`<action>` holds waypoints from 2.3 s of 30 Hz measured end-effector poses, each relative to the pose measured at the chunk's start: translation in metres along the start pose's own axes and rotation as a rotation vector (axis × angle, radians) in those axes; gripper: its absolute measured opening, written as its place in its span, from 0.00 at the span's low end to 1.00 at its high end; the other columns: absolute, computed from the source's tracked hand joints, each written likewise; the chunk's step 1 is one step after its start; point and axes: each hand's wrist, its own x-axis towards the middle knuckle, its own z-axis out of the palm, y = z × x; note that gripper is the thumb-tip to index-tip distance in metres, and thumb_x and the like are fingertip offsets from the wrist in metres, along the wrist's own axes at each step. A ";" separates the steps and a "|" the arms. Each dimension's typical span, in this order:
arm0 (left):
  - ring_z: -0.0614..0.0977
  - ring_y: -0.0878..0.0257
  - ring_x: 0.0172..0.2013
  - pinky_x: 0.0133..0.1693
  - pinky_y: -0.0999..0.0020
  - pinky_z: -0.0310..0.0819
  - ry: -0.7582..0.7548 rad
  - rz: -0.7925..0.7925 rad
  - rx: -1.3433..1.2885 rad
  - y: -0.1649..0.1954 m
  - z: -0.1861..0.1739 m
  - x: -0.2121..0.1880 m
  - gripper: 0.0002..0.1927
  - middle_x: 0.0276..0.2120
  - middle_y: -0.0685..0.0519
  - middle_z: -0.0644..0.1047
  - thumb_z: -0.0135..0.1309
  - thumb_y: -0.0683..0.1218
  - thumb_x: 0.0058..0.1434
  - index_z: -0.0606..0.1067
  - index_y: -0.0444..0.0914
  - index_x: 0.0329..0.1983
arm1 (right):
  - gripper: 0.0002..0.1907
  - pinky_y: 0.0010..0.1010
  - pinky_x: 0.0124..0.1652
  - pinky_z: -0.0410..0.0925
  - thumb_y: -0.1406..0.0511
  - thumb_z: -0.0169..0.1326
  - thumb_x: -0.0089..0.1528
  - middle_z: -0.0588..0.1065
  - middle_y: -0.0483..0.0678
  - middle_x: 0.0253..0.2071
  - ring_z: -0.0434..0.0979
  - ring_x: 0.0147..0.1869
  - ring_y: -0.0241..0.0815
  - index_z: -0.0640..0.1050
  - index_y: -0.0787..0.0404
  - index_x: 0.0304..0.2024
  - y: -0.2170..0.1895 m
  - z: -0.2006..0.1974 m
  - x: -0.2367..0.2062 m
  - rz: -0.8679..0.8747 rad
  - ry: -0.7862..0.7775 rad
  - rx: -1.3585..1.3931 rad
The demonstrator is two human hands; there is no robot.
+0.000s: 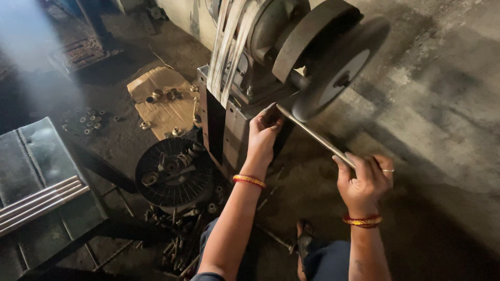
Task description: The person holds a threaded metal rod against a rotating grinding wheel to smooth its surface. They repeatedly reposition the rod and inspect it, then place it on a nearby metal tray with other finished rods.
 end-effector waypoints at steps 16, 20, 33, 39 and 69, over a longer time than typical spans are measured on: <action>0.79 0.60 0.55 0.61 0.67 0.70 -0.008 -0.016 -0.063 0.010 0.006 -0.008 0.32 0.54 0.47 0.79 0.40 0.24 0.52 0.73 0.27 0.61 | 0.13 0.40 0.49 0.67 0.59 0.72 0.63 0.75 0.46 0.29 0.73 0.41 0.49 0.82 0.59 0.39 0.006 0.001 -0.009 -0.009 0.023 -0.045; 0.77 0.63 0.50 0.55 0.71 0.70 0.040 -0.014 -0.028 0.009 -0.001 -0.003 0.34 0.52 0.49 0.78 0.41 0.24 0.51 0.73 0.28 0.63 | 0.12 0.41 0.51 0.67 0.59 0.71 0.65 0.77 0.46 0.31 0.72 0.41 0.48 0.81 0.58 0.39 0.003 0.007 -0.002 0.016 -0.002 -0.031; 0.78 0.62 0.53 0.56 0.70 0.70 0.125 0.077 0.027 0.001 -0.026 0.019 0.23 0.53 0.49 0.79 0.52 0.27 0.62 0.73 0.27 0.61 | 0.12 0.41 0.47 0.65 0.59 0.70 0.63 0.76 0.45 0.32 0.73 0.44 0.54 0.80 0.55 0.39 -0.014 0.035 0.016 0.047 0.038 0.032; 0.78 0.64 0.55 0.57 0.71 0.69 0.164 0.040 0.000 0.013 -0.029 0.024 0.25 0.55 0.51 0.79 0.51 0.28 0.61 0.72 0.29 0.62 | 0.11 0.42 0.52 0.66 0.59 0.68 0.67 0.76 0.46 0.36 0.75 0.45 0.52 0.79 0.57 0.42 -0.020 0.046 0.020 0.058 0.038 0.097; 0.77 0.67 0.45 0.46 0.73 0.70 0.128 -0.010 -0.068 0.007 -0.016 0.016 0.20 0.50 0.53 0.79 0.49 0.34 0.68 0.73 0.29 0.63 | 0.13 0.43 0.49 0.66 0.62 0.72 0.62 0.76 0.46 0.32 0.72 0.42 0.51 0.79 0.58 0.39 -0.010 0.035 0.007 0.012 0.061 0.018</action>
